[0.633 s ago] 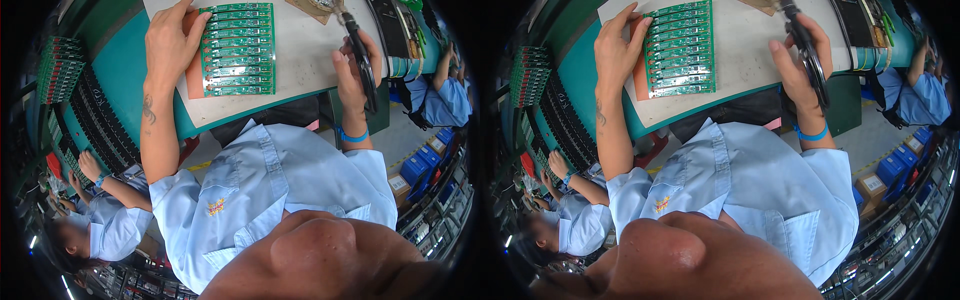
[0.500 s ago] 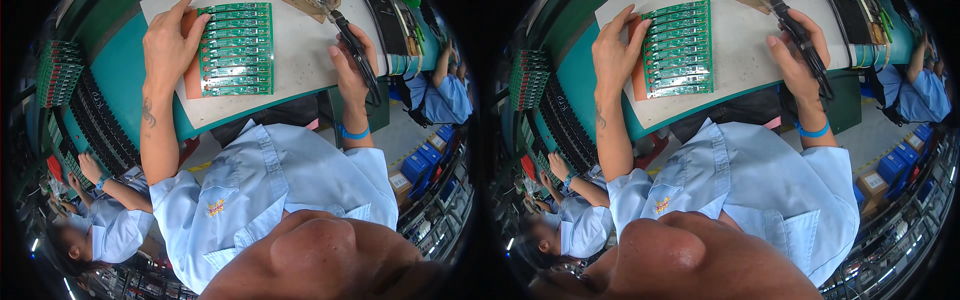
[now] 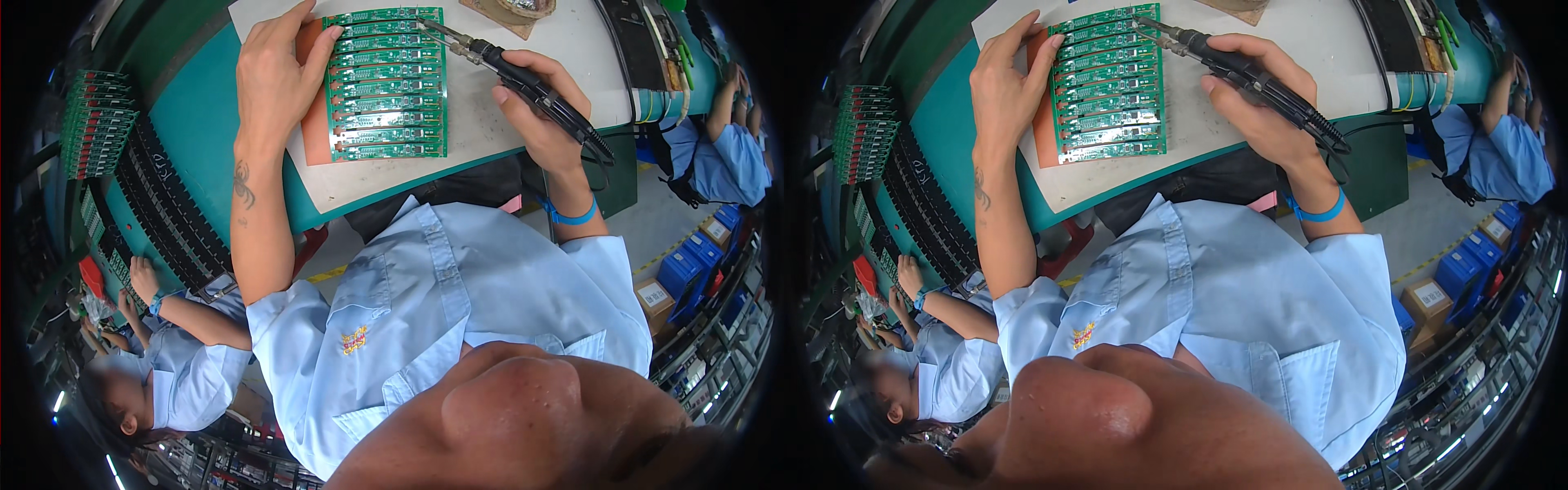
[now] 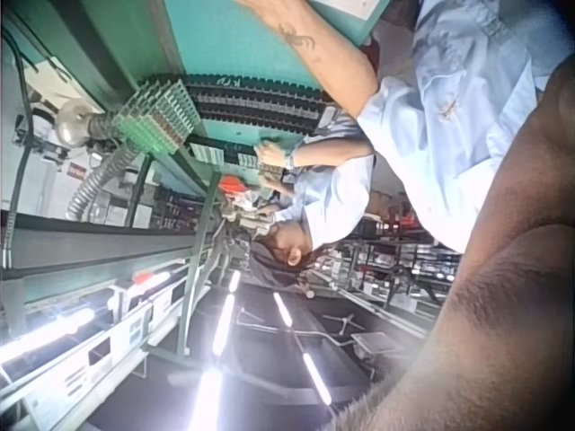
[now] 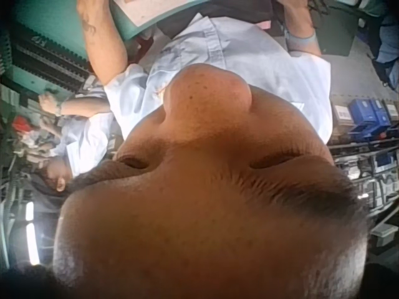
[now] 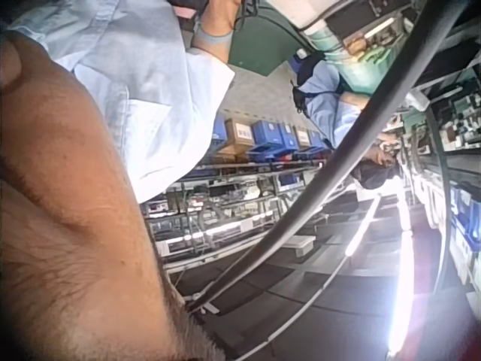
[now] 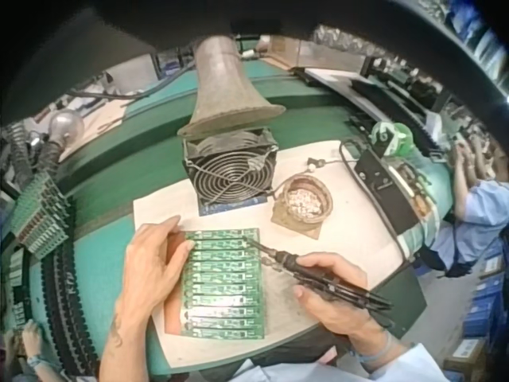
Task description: The person solders circuit board panels using a soldering iron, swaps the panels by hand, and positions them on a work pad to solder additional joints.
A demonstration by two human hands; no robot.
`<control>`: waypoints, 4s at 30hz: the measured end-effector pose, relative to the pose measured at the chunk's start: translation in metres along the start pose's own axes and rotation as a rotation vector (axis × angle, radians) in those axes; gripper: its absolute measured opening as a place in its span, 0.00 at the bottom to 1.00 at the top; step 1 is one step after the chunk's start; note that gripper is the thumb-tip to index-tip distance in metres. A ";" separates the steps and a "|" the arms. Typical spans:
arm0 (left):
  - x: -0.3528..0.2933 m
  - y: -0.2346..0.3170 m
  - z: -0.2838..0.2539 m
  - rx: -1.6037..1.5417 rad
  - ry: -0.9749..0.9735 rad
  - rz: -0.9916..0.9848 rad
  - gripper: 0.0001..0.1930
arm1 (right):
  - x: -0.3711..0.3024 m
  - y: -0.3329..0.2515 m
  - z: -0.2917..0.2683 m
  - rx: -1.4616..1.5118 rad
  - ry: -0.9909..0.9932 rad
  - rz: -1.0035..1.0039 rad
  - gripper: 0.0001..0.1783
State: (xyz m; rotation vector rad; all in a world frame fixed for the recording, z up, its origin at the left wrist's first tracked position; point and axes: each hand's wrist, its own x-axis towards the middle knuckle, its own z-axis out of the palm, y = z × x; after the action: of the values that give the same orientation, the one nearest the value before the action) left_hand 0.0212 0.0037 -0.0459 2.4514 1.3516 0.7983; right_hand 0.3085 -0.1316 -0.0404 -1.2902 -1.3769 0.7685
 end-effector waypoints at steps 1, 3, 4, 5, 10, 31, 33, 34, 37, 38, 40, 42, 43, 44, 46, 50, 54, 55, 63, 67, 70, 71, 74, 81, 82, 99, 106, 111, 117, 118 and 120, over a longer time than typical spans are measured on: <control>0.000 0.000 0.000 0.002 0.000 -0.002 0.23 | 0.000 0.000 0.000 0.000 0.002 0.001 0.24; -0.001 -0.001 -0.002 0.005 -0.001 -0.006 0.24 | 0.000 0.000 0.001 -0.001 0.008 0.003 0.24; 0.000 -0.001 0.000 0.007 -0.001 -0.008 0.24 | 0.000 0.000 0.002 -0.002 0.006 0.004 0.24; 0.000 -0.001 0.000 0.008 -0.002 -0.010 0.24 | 0.000 -0.001 0.002 -0.003 0.011 0.006 0.24; 0.000 0.000 0.001 0.016 -0.003 -0.017 0.24 | -0.003 -0.002 0.005 -0.010 0.027 0.018 0.24; 0.004 0.009 -0.001 0.072 0.074 0.056 0.21 | -0.005 -0.006 -0.001 -0.065 0.055 0.008 0.24; 0.017 0.039 -0.008 0.105 -0.070 -0.212 0.22 | -0.006 -0.003 -0.007 -0.105 0.088 -0.035 0.25; 0.015 0.036 -0.007 0.108 -0.068 -0.213 0.22 | -0.006 -0.001 -0.009 -0.103 0.088 -0.037 0.25; 0.003 0.011 -0.002 0.138 -0.056 -0.025 0.21 | -0.002 0.013 -0.012 -0.076 0.279 -0.093 0.28; 0.001 0.005 -0.001 0.149 -0.051 0.037 0.21 | -0.001 0.017 -0.014 -0.067 0.341 -0.112 0.29; 0.005 0.006 0.001 0.106 -0.060 0.039 0.19 | -0.003 0.026 -0.020 -0.058 0.363 -0.097 0.29; 0.006 0.006 -0.002 0.033 -0.070 0.030 0.16 | 0.001 0.036 -0.020 -0.027 0.391 -0.072 0.29; 0.009 0.005 -0.003 -0.001 -0.072 0.026 0.15 | 0.004 0.039 -0.019 -0.008 0.404 -0.060 0.29; 0.008 -0.013 0.009 -0.012 -0.054 0.037 0.14 | 0.005 0.036 -0.015 0.003 0.396 -0.056 0.29; 0.009 -0.023 0.012 0.000 -0.024 0.039 0.13 | 0.004 0.034 -0.014 0.036 0.374 -0.064 0.28; 0.014 0.001 -0.014 -0.242 -0.217 -0.225 0.11 | 0.005 0.036 -0.014 -0.006 0.418 -0.086 0.26; 0.011 -0.005 -0.016 -0.450 -0.123 -0.204 0.11 | 0.010 0.032 -0.010 -0.040 0.454 -0.100 0.25; 0.011 -0.007 -0.015 -0.570 -0.133 -0.266 0.11 | 0.011 0.033 -0.009 -0.038 0.444 -0.106 0.25; 0.028 -0.063 -0.031 -0.961 0.101 -0.720 0.06 | 0.012 0.035 -0.006 -0.075 0.413 -0.145 0.25; 0.025 -0.081 -0.075 -1.012 0.350 -0.460 0.07 | 0.012 0.036 -0.008 -0.092 0.413 -0.143 0.25; 0.043 -0.105 -0.075 -1.145 0.566 -0.464 0.10 | 0.015 0.035 -0.005 -0.095 0.414 -0.156 0.25; 0.048 -0.118 -0.072 -1.188 0.640 -0.466 0.12 | 0.014 0.035 -0.004 -0.092 0.413 -0.161 0.24; 0.061 -0.150 -0.063 -1.277 0.794 -0.461 0.16 | 0.014 0.033 -0.003 -0.088 0.410 -0.180 0.23; 0.060 -0.157 -0.093 -0.478 0.783 -0.322 0.21 | 0.016 0.051 -0.013 -0.011 0.468 -0.047 0.24; 0.059 -0.158 -0.099 -0.367 0.774 -0.303 0.22 | 0.016 0.057 -0.016 -0.006 0.492 -0.033 0.24; 0.026 -0.263 -0.235 0.880 0.117 -0.729 0.14 | 0.059 0.059 -0.004 1.314 0.292 0.309 0.18; 0.014 -0.234 -0.254 0.513 0.135 -0.349 0.11 | 0.045 0.044 0.019 1.333 0.199 0.418 0.21; 0.018 -0.274 -0.235 0.549 0.070 -0.399 0.11 | 0.050 0.027 0.042 1.176 0.074 0.408 0.23; -0.031 -0.379 -0.280 0.770 0.022 -0.560 0.13 | 0.062 -0.019 0.100 -0.195 -0.355 -0.393 0.28; -0.051 -0.381 -0.295 0.791 0.025 -0.560 0.13 | 0.067 -0.025 0.108 -0.568 -0.371 -0.734 0.32; -0.003 -0.328 -0.252 0.687 0.004 -0.429 0.13 | 0.085 0.000 0.113 -0.724 -0.327 -0.621 0.35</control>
State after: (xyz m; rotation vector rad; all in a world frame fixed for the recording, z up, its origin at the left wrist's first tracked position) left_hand -0.3545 0.1663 0.0158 2.4167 2.3467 0.2512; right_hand 0.2125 -0.0281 -0.0465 -1.1617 -2.3025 0.0269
